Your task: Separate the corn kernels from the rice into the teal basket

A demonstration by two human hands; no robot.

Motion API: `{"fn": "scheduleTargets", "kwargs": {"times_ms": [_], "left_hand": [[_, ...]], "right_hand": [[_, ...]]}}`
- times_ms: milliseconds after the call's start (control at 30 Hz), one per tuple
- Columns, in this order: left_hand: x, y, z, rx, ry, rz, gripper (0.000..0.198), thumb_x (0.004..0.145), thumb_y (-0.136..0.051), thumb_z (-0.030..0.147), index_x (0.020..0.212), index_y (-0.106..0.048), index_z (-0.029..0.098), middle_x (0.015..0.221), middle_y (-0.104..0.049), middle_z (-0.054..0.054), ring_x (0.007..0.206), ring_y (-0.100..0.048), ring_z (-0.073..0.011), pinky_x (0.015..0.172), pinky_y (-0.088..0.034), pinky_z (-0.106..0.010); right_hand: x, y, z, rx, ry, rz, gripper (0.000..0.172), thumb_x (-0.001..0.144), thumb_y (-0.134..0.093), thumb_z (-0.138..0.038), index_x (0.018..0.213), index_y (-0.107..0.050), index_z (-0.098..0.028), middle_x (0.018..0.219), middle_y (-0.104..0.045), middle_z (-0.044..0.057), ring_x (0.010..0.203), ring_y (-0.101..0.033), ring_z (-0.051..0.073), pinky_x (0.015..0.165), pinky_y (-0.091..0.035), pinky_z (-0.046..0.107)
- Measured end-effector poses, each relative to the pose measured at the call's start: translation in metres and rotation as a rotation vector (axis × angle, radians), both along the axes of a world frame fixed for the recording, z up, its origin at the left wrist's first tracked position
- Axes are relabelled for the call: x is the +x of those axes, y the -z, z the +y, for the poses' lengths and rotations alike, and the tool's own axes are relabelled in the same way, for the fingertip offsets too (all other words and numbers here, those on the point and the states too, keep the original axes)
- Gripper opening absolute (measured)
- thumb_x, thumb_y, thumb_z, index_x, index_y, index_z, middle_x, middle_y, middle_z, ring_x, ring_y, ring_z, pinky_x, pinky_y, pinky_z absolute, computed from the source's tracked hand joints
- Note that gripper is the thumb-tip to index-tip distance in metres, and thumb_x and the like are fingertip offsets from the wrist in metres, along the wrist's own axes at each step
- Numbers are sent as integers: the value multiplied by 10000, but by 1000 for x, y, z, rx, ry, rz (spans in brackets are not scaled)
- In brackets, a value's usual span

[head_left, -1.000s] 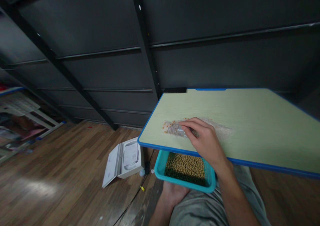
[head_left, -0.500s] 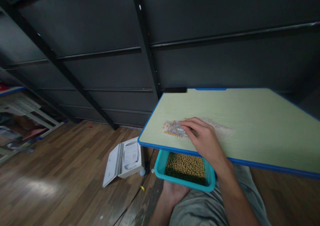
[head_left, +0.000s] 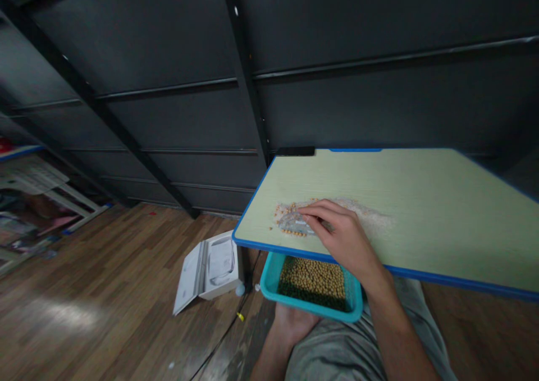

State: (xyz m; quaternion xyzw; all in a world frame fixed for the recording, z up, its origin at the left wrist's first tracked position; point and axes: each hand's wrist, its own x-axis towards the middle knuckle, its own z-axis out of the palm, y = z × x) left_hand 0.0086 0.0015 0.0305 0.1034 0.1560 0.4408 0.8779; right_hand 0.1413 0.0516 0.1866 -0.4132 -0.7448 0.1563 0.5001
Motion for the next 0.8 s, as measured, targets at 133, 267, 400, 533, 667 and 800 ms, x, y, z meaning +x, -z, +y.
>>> {"fn": "scheduleTargets", "kwargs": {"times_ms": [133, 267, 400, 533, 667, 800], "left_hand": [[-5, 13, 0, -15, 1, -65, 430, 962, -396, 406, 1291, -648, 289, 1447, -586, -62, 1325, -527, -268, 1138, -362, -481], [-8, 24, 1, -35, 30, -131, 426, 962, -405, 422, 1246, -681, 266, 1470, -563, -71, 1358, -496, -261, 1150, -340, -462], [-8, 24, 2, -56, 17, -119, 419, 967, -398, 418, 1203, -706, 263, 1379, -642, -71, 1333, -522, -260, 1146, -343, -471], [-5, 17, 2, -44, -4, -117, 415, 971, -394, 410, 1186, -714, 259, 1249, -720, -69, 1286, -564, -258, 1141, -347, -480], [-4, 18, 0, -40, 6, -109, 411, 971, -393, 403, 1175, -719, 257, 1168, -752, -69, 1265, -581, -259, 1136, -355, -488], [-7, 26, -1, -50, 5, -117, 419, 963, -400, 439, 1123, -740, 252, 1326, -678, -68, 1285, -565, -260, 1121, -378, -476]], "right_hand": [[0, -1, 0, -6, -18, 0, 247, 958, -579, -123, 1088, -734, -265, 1073, -731, 28, 1003, -675, 180, 927, -530, 381], [0, -2, 0, -14, -41, 3, 233, 954, -591, -116, 1074, -734, -256, 1066, -729, 22, 995, -672, 168, 912, -529, 362], [0, -2, -1, -8, -65, 7, 227, 949, -602, -116, 1070, -733, -256, 1072, -732, 20, 994, -673, 163, 908, -529, 353], [0, -3, -3, -19, -83, -5, 212, 950, -602, -113, 1052, -737, -240, 1054, -731, 20, 986, -671, 151, 904, -526, 332], [0, -3, -3, -14, -87, 1, 207, 949, -606, -117, 1050, -742, -235, 1045, -730, 19, 975, -670, 146, 896, -525, 320], [0, 0, -2, 18, -41, 26, 229, 949, -608, -121, 1092, -739, -244, 1065, -730, 17, 991, -670, 149, 915, -524, 324]]}}
